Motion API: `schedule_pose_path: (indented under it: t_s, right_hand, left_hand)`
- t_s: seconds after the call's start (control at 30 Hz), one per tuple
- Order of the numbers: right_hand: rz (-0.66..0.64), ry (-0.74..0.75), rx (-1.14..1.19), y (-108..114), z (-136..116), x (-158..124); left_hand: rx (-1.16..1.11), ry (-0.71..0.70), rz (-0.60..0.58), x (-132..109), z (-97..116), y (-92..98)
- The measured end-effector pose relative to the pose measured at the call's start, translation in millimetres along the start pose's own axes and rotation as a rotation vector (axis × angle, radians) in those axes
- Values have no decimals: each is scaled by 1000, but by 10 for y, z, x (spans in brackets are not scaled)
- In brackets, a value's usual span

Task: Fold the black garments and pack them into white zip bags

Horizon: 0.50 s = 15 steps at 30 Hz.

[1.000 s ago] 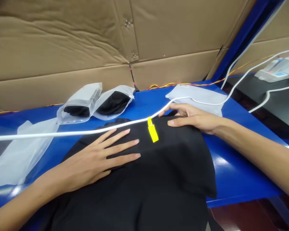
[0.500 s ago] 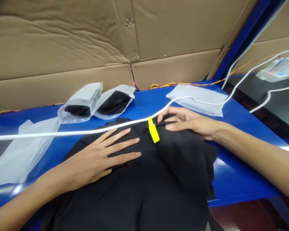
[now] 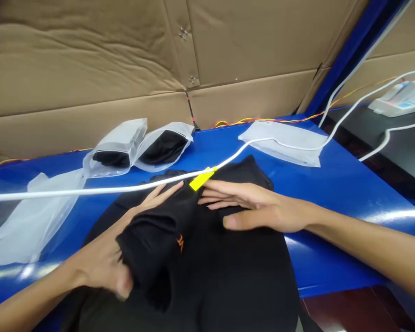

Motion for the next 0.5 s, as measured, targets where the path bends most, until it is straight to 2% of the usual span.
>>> schedule_pose_path:
  t_s: [0.1,0.2,0.3,0.43,0.5]
  right_hand:
    - [-5,105,-394,-81,-88,-31]
    - [49,289,-719,-154,-147,-38]
    - [87,376,-926,-220,-99,-27]
    - [21,329,-1097,-316,13,-4]
    - [-2,295,-1121,-341,45,-1]
  left_hand:
    - [-184,226,126,-9,-193,66]
    - [-409,338,236,-32,-380,95]
    - [-541,381,297,-43,-494,95]
    - [-711,357,374,-64,-500,117]
    - [-655,308,363,-68,-442,133]
Point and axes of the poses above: each hand's wrist, its own x-axis towards the middle knuckle, its own y-axis out of the back of the hand, z = x × y, the point moved 8 cm from there along x, towards the middle knuckle, and after that the axes turned 10 degrees about x, right-handed, at the moved point
